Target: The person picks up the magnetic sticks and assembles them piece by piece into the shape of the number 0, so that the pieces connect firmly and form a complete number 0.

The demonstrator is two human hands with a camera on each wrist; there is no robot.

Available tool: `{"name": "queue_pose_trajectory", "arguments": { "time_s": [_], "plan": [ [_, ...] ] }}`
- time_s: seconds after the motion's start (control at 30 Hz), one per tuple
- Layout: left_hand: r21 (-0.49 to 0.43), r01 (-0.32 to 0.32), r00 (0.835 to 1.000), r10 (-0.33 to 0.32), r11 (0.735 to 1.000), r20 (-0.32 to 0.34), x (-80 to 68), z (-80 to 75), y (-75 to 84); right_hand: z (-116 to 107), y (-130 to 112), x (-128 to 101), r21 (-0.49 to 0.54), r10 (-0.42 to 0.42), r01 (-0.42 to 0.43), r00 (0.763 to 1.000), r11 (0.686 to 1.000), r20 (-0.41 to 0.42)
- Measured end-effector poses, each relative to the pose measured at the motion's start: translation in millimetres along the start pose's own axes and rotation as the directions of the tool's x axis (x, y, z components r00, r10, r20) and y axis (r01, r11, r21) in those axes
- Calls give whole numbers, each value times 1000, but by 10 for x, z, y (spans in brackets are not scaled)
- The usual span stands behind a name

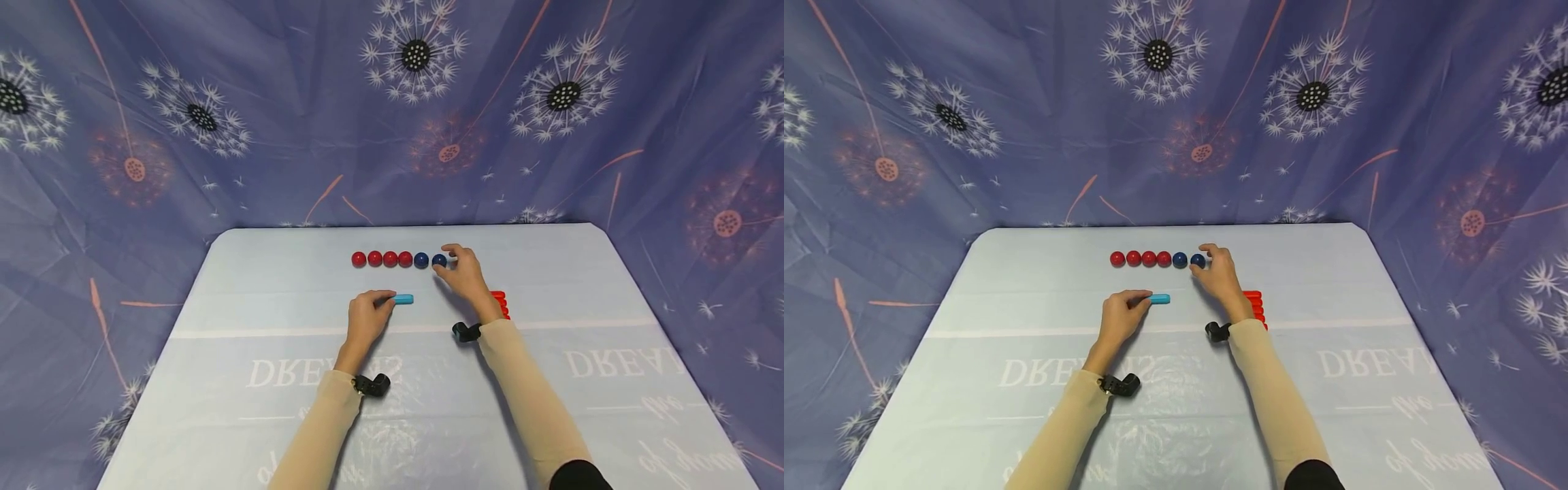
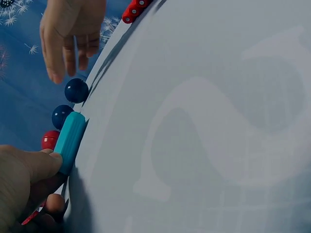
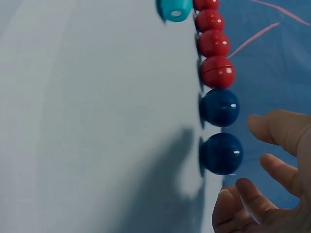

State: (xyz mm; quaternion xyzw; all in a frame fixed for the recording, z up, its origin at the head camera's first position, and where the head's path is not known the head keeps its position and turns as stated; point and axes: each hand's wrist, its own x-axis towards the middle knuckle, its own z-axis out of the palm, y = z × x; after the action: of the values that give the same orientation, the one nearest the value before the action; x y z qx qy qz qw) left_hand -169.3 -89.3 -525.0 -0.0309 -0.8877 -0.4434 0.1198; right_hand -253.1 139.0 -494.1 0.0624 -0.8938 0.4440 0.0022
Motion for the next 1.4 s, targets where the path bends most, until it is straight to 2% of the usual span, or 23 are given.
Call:
{"name": "queue_pose_trajectory", "arguments": {
  "time_s": [0.27, 0.6, 0.87, 1.2, 1.4],
  "plan": [
    [-5, -15, 1000, 15, 1000, -2, -1, 15, -5, 104, 118, 45, -38, 36, -37, 998, 999, -42],
    [-8, 2, 1000, -2, 1000, 8, 10, 19, -7, 125, 115, 71, -50, 57, -60, 996, 997, -68],
    [-4, -17, 1000, 17, 1000, -9, -8, 10, -6, 132, 141, 76, -32, 59, -61, 995, 998, -75],
    [1, -8, 1000, 8, 1000, -3, -39, -14, -30, 118, 80, -82, -8, 61, -61, 998, 998, -26],
    [-1, -25, 1000, 25, 1000, -11, -26, 11, -18, 86, 94, -184, 11, 42, -41, 999, 999, -32]
  ]
}}
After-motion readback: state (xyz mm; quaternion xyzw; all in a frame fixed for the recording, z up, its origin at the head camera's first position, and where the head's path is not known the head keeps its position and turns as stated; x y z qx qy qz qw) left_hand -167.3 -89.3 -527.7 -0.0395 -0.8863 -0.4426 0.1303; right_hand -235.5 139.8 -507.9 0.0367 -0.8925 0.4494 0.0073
